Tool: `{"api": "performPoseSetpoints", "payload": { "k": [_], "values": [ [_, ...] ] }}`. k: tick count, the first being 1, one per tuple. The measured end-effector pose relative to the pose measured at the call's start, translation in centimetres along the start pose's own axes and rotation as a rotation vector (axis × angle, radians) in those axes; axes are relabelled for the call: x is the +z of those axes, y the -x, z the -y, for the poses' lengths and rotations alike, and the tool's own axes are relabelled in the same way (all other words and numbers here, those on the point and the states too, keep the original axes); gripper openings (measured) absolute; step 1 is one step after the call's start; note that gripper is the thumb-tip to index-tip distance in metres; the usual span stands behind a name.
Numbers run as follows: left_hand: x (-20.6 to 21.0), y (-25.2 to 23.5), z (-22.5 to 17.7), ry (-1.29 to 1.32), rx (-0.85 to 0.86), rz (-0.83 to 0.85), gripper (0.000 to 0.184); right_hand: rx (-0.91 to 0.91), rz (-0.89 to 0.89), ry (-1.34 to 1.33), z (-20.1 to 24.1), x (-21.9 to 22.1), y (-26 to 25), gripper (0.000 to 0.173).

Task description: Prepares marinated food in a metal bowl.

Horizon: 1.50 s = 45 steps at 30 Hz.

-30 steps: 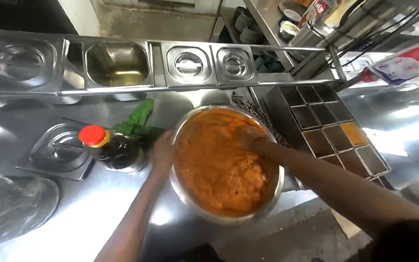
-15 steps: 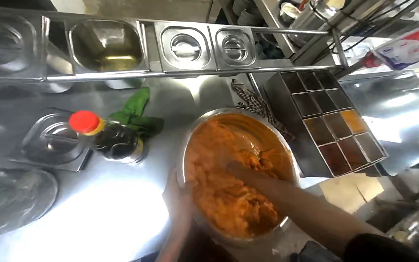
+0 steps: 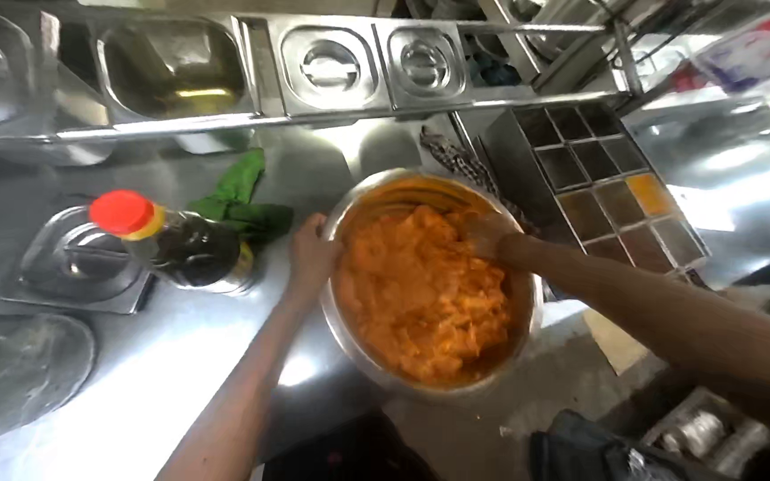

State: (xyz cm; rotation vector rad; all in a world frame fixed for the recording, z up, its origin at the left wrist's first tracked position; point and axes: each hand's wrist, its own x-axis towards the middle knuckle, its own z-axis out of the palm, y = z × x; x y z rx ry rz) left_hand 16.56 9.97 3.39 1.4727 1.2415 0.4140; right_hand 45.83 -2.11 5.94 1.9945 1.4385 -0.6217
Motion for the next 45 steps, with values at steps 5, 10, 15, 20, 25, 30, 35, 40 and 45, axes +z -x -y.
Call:
{"api": "performPoseSetpoints", "payload": {
  "k": [5, 10, 15, 20, 25, 30, 35, 40, 45],
  "values": [
    [2.0, 5.1, 0.2, 0.041, -0.067, -0.23, 0.028, 0.236, 0.294, -0.503, 2.4, 7.4, 8.4, 0.044],
    [5.1, 12.4, 2.4, 0.112, -0.167, -0.362, 0.038, 0.308, 0.145, -1.175, 10.9, 3.0, 9.0, 0.047],
    [2.4, 15.8, 6.0, 0.36, -0.045, -0.327, 0.034, 0.085, -0.016, -0.859, 9.1, -3.3, 8.6, 0.056],
    [-2.9, 5.3, 2.1, 0.047, -0.078, -0.121, 0.038, -0.437, -0.109, 0.117, 11.1, -10.3, 5.7, 0.038],
    [-3.5, -0.4, 0.9, 0.007, -0.055, -0.03, 0.038, -0.375, -0.117, 0.12, 10.7, -9.8, -5.3, 0.032],
    [-1.2, 3.3, 2.1, 0.142, -0.069, -0.264, 0.026, 0.053, 0.09, -0.12, 2.0, -0.9, 1.4, 0.035],
    [2.1, 8.8, 2.3, 0.128, -0.126, -0.362, 0.021, -0.024, 0.425, -0.465, 8.9, 5.2, 11.0, 0.053],
    [2.9, 10.9, 3.0, 0.05, -0.163, -0.333, 0.032, 0.061, 0.365, -0.371, 15.8, 1.6, 6.9, 0.04],
    [2.2, 11.8, 3.3, 0.103, -0.191, -0.284, 0.034, 0.175, 0.095, -0.47, 10.1, -1.6, 4.6, 0.041]
  ]
}}
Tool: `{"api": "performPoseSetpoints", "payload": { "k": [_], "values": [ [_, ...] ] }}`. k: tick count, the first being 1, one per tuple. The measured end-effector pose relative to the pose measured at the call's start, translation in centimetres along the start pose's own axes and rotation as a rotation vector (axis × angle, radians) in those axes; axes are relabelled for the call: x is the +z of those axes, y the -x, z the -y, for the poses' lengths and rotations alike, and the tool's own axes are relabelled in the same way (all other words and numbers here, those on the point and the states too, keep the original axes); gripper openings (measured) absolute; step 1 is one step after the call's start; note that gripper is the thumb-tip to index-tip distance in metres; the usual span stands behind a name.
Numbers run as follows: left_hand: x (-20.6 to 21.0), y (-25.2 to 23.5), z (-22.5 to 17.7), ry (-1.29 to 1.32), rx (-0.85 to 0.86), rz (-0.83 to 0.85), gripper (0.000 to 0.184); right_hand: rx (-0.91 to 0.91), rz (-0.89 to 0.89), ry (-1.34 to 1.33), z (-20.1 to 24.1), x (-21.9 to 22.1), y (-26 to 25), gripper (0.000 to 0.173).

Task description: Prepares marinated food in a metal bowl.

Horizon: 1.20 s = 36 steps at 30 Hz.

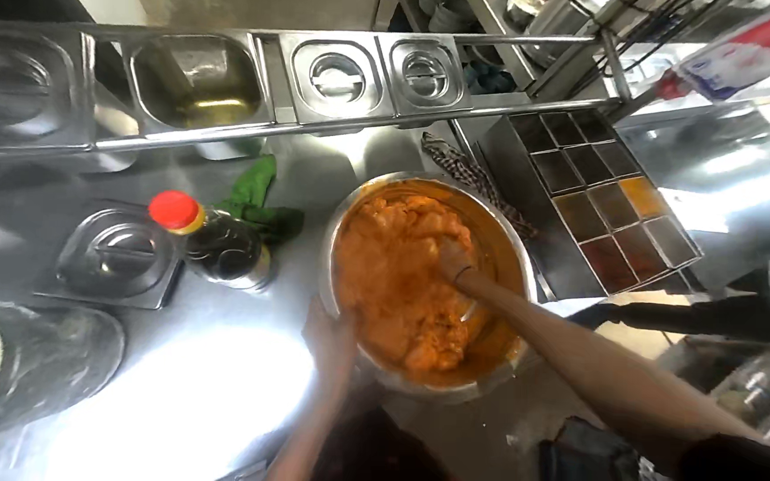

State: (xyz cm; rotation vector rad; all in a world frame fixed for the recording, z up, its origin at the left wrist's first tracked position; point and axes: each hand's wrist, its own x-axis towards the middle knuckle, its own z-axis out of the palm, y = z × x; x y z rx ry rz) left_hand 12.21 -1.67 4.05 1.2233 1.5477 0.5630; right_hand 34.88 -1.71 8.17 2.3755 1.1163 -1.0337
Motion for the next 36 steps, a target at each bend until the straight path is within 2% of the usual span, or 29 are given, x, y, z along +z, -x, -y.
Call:
{"api": "performPoseSetpoints", "payload": {
  "k": [3, 5, 7, 10, 12, 14, 16, 17, 19, 21, 22, 24, 26, 28, 30, 33, 34, 36],
  "values": [
    [-0.1, -1.2, -0.1, 0.029, 0.048, 0.031, 0.033, 0.018, -0.245, -0.135, -2.5, -3.4, 2.4, 0.053],
    [-0.4, -2.4, -0.3, 0.027, 0.081, 0.079, 0.032, -0.007, -0.3, -0.064, -2.4, -5.4, 2.7, 0.05],
    [-0.2, -4.1, -1.5, 0.001, 0.089, 0.133, 0.03, -0.044, -0.212, 0.052, -0.2, -5.3, 0.6, 0.043],
    [0.3, -8.3, -4.0, -0.018, 0.12, 0.199, 0.022, -0.168, 0.036, 0.124, 4.5, -1.2, 0.1, 0.047],
    [-0.2, -10.7, -4.7, -0.056, 0.162, 0.237, 0.016, -0.263, 0.118, 0.255, 2.4, 1.9, 2.2, 0.049],
    [-1.0, -11.9, -4.6, -0.083, 0.193, 0.286, 0.016, -0.26, 0.177, 0.386, -2.5, 3.8, 2.6, 0.047],
    [-1.0, -11.6, -5.3, -0.168, 0.196, 0.339, 0.021, -0.127, 0.173, 0.399, -5.5, 2.6, 0.1, 0.042],
    [-0.7, -11.2, -5.8, -0.218, 0.194, 0.349, 0.025, -0.062, 0.14, 0.328, -4.7, 1.0, -1.7, 0.041],
    [0.6, -10.2, -5.8, -0.245, 0.177, 0.327, 0.035, -0.018, 0.081, 0.106, -0.6, -0.7, -4.2, 0.04],
    [1.8, -10.0, -5.8, -0.185, 0.15, 0.305, 0.045, -0.086, 0.081, -0.028, 2.9, 0.0, -3.3, 0.041],
    [1.8, -10.5, -5.9, -0.147, 0.148, 0.282, 0.044, -0.137, 0.101, -0.04, 3.2, 0.6, -2.0, 0.044],
    [0.7, -11.6, -5.7, -0.107, 0.161, 0.268, 0.038, -0.204, 0.167, 0.068, 0.5, 2.3, 0.7, 0.054],
    [-0.7, -11.9, -4.6, -0.135, 0.182, 0.279, 0.033, -0.175, 0.219, 0.302, -3.9, 2.9, 1.8, 0.043],
    [-1.3, -11.4, -4.3, -0.198, 0.212, 0.289, 0.034, -0.092, 0.205, 0.406, -6.1, 2.3, -0.6, 0.036],
    [-0.7, -9.7, -4.1, -0.205, 0.208, 0.275, 0.036, -0.103, 0.171, 0.27, -2.9, 1.5, -4.0, 0.036],
    [0.6, -9.4, -4.6, -0.146, 0.154, 0.235, 0.041, -0.237, 0.103, -0.063, 3.6, 1.7, -3.7, 0.057],
    [0.5, -9.7, -4.5, -0.113, 0.146, 0.234, 0.043, -0.295, 0.122, -0.078, 3.5, 2.6, -2.3, 0.059],
    [-0.5, -10.4, -3.4, -0.041, 0.16, 0.211, 0.037, -0.361, 0.205, 0.075, 0.4, 3.8, 0.5, 0.055]
  ]
}}
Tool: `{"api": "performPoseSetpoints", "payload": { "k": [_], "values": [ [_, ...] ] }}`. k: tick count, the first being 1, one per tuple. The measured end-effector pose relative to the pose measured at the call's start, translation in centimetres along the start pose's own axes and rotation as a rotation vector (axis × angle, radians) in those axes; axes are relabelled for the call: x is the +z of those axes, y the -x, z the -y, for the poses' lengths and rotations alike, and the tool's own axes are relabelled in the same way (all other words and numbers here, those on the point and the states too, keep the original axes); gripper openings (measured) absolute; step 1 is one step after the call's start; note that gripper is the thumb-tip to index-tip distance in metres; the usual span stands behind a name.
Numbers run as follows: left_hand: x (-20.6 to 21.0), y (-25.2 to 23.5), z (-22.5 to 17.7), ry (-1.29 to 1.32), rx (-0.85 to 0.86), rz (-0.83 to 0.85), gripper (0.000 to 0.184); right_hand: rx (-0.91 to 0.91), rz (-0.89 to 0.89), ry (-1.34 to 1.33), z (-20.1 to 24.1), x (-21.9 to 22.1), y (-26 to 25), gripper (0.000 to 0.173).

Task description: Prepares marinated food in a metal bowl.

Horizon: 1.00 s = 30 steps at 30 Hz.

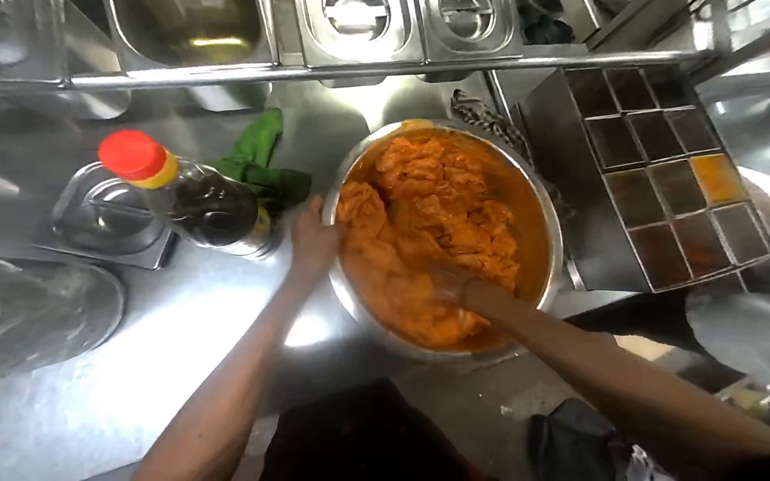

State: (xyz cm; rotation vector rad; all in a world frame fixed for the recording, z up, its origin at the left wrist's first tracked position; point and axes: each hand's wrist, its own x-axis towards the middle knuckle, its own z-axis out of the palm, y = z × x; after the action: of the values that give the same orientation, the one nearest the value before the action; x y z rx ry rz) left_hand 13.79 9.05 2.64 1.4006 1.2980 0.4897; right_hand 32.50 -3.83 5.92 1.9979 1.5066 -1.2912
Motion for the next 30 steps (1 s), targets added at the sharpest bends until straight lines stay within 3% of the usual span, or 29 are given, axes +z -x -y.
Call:
{"api": "performPoseSetpoints", "payload": {
  "k": [4, 6, 9, 12, 14, 16, 19, 21, 24, 27, 28, 30],
  "values": [
    [-1.2, 1.2, 0.5, -0.062, 0.041, 0.039, 0.034, 0.259, -0.024, 0.283, -7.7, -0.5, 0.6, 0.041],
    [-0.4, 1.8, -0.2, -0.115, 0.037, 0.038, 0.038, 0.289, -0.027, 0.153, -4.8, -3.1, -3.0, 0.037],
    [1.0, 1.0, -0.8, -0.097, 0.011, 0.015, 0.042, 0.111, -0.04, -0.011, 1.6, -3.3, -4.7, 0.04],
    [-0.2, 0.3, 0.4, -0.005, 0.048, 0.012, 0.036, -0.051, 0.041, 0.189, -1.6, -0.1, -1.4, 0.041],
    [-1.4, 1.2, 1.1, -0.031, 0.051, 0.057, 0.029, 0.055, 0.112, 0.341, -6.9, 0.4, 0.8, 0.042],
    [-1.7, 1.6, 0.3, -0.134, 0.066, 0.103, 0.029, 0.153, 0.043, 0.336, -9.8, -1.0, -0.3, 0.039],
    [-0.7, 1.0, -0.9, -0.229, 0.055, 0.129, 0.034, 0.076, 0.042, 0.202, -2.5, -2.3, -5.8, 0.036],
    [-0.3, 0.1, -0.9, -0.186, 0.038, 0.114, 0.039, -0.068, 0.054, 0.203, 1.8, -1.3, -5.6, 0.039],
    [-1.2, -0.3, -0.1, -0.117, 0.058, 0.088, 0.03, -0.053, 0.1, 0.259, -1.2, 0.2, -0.7, 0.054],
    [-1.4, 1.1, 0.4, -0.139, 0.078, 0.118, 0.03, -0.009, -0.06, 0.34, -11.2, 0.0, 0.4, 0.045],
    [-1.3, 1.2, 0.1, -0.172, 0.087, 0.126, 0.031, 0.043, -0.062, 0.296, -11.5, -1.9, -0.4, 0.042],
    [-0.3, 1.6, -0.2, -0.203, 0.067, 0.127, 0.037, 0.141, -0.043, 0.078, -5.6, -3.6, -2.2, 0.042]
  ]
}}
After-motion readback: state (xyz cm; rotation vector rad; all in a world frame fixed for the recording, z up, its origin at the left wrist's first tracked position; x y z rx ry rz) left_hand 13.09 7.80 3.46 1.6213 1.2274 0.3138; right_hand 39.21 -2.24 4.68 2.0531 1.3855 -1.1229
